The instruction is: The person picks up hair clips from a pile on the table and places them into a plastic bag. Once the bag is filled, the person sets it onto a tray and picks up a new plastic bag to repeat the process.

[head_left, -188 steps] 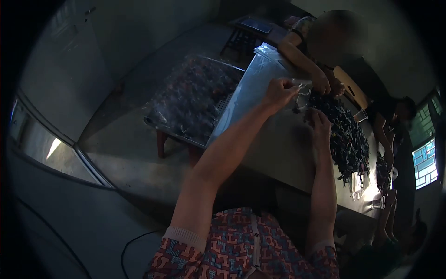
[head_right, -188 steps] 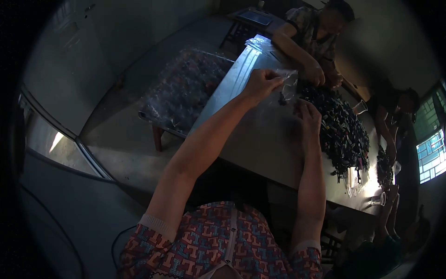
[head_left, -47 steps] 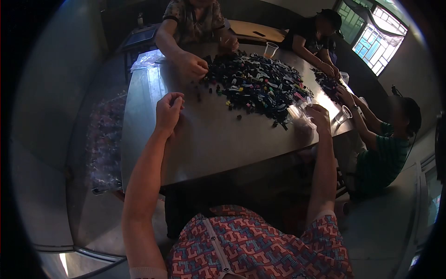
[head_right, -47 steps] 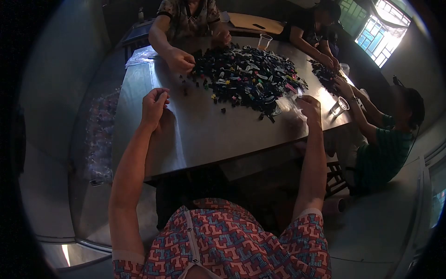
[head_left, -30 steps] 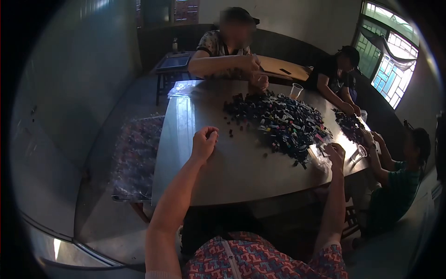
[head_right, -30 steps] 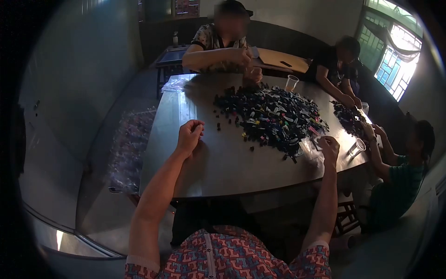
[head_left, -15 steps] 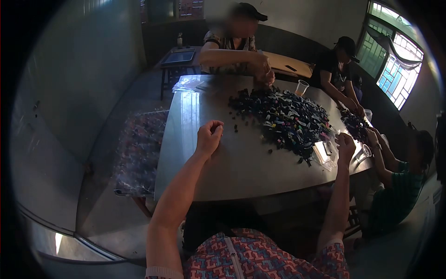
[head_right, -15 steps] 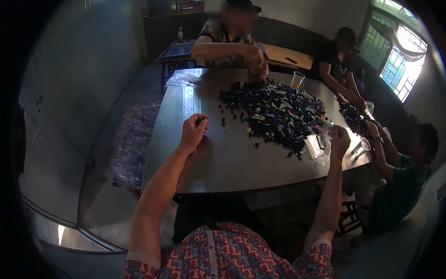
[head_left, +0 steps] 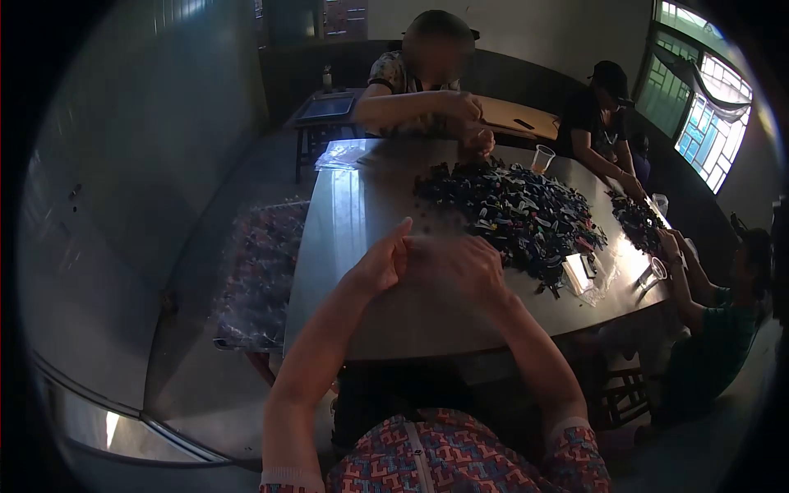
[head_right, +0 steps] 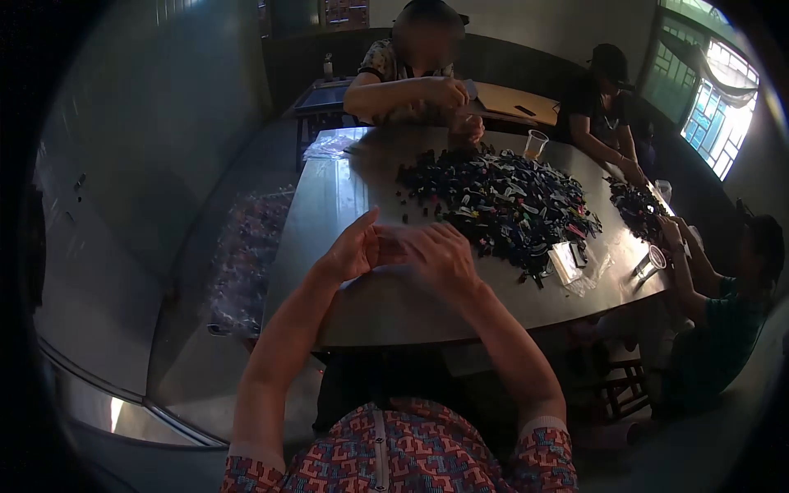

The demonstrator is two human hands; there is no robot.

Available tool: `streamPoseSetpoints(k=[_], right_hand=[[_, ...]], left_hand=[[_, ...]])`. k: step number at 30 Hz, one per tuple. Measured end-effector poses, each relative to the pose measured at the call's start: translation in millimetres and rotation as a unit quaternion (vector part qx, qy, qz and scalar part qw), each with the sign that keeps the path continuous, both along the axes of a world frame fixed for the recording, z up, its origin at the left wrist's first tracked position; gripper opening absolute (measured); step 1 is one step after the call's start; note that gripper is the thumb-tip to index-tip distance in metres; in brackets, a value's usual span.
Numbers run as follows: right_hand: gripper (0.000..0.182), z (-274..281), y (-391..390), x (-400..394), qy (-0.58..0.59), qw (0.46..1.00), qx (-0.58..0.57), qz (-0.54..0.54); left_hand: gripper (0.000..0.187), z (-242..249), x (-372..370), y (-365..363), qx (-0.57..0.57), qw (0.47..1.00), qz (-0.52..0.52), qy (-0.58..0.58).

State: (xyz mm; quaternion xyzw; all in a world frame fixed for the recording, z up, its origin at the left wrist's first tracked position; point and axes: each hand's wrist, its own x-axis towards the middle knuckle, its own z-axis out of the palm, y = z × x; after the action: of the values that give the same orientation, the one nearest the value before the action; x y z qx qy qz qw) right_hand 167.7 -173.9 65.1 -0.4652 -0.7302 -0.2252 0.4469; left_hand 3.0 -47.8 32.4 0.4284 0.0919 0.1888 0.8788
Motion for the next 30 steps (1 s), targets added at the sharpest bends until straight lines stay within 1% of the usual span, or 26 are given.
streamPoseSetpoints(k=[1, 3, 4, 6, 7, 9, 12, 15, 18, 20, 21, 23, 25, 26, 27, 28, 29, 30], right_hand=[[0.018, -8, 5, -6, -0.013, 1.000, -0.024, 0.012], [0.019, -22, 6, -8, -0.026, 0.998, -0.057, 0.024], [0.021, -23, 5, -9, -0.045, 0.996, -0.067, 0.030], [0.023, -22, 3, -8, -0.064, 0.994, -0.083, 0.037], [0.025, -16, -1, -9, -0.068, 0.993, -0.083, 0.042], [0.028, -17, -5, -7, -0.071, 0.993, -0.085, 0.048], [0.031, -17, -5, -3, -0.059, 0.994, -0.085, 0.032], [0.028, -17, -5, -3, -0.038, 0.995, -0.091, 0.024], [0.027, -20, -3, -2, -0.025, 0.995, -0.090, 0.017], [0.023, -20, -1, -4, 0.035, 0.997, -0.065, 0.006], [0.023, -18, 1, -6, 0.035, 0.997, -0.066, 0.006], [0.020, -7, 1, -16, 0.126, 0.989, -0.076, -0.014], [0.018, 4, 8, -22, 0.139, 0.987, -0.081, -0.014], [0.017, 8, 11, -24, 0.149, 0.985, -0.082, -0.017], [0.017, 10, 14, -26, 0.148, 0.986, -0.078, -0.018], [0.018, 11, 17, -27, 0.110, 0.986, -0.106, -0.060], [0.019, 14, 21, -27, 0.071, 0.984, -0.129, -0.104], [0.019, 16, 25, -27, 0.069, 0.985, -0.119, -0.109]], left_hand=[[0.051, 0, -1, -2, -0.003, 1.000, 0.002, 0.000], [0.041, -2, -3, -3, 0.062, 0.995, 0.068, 0.039], [0.041, -5, -2, -3, 0.053, 0.995, 0.068, 0.041], [0.029, -8, 1, 3, 0.097, 0.989, 0.092, 0.059], [0.029, -9, 2, 4, 0.089, 0.990, 0.092, 0.061], [0.021, -9, 4, 6, 0.093, 0.984, 0.143, 0.049], [0.021, -8, 4, 3, 0.071, 0.983, 0.167, 0.041], [0.021, -5, 3, 3, 0.100, 0.976, 0.186, 0.053], [0.020, -5, 4, 4, 0.095, 0.973, 0.203, 0.053], [0.020, -10, 5, 6, 0.102, 0.972, 0.206, 0.042], [0.019, -11, 6, 7, 0.113, 0.971, 0.209, 0.030], [0.020, -10, 6, 5, 0.126, 0.969, 0.212, 0.026], [0.020, -11, 5, 3, 0.140, 0.966, 0.215, 0.026], [0.022, -11, 6, 2, 0.153, 0.960, 0.230, 0.050], [0.023, -9, 9, 2, 0.167, 0.953, 0.244, 0.072], [0.023, -9, 9, 1, 0.172, 0.952, 0.242, 0.068], [0.025, -9, 9, 2, 0.184, 0.947, 0.248, 0.087], [0.027, -9, 9, 3, 0.196, 0.941, 0.254, 0.107]])
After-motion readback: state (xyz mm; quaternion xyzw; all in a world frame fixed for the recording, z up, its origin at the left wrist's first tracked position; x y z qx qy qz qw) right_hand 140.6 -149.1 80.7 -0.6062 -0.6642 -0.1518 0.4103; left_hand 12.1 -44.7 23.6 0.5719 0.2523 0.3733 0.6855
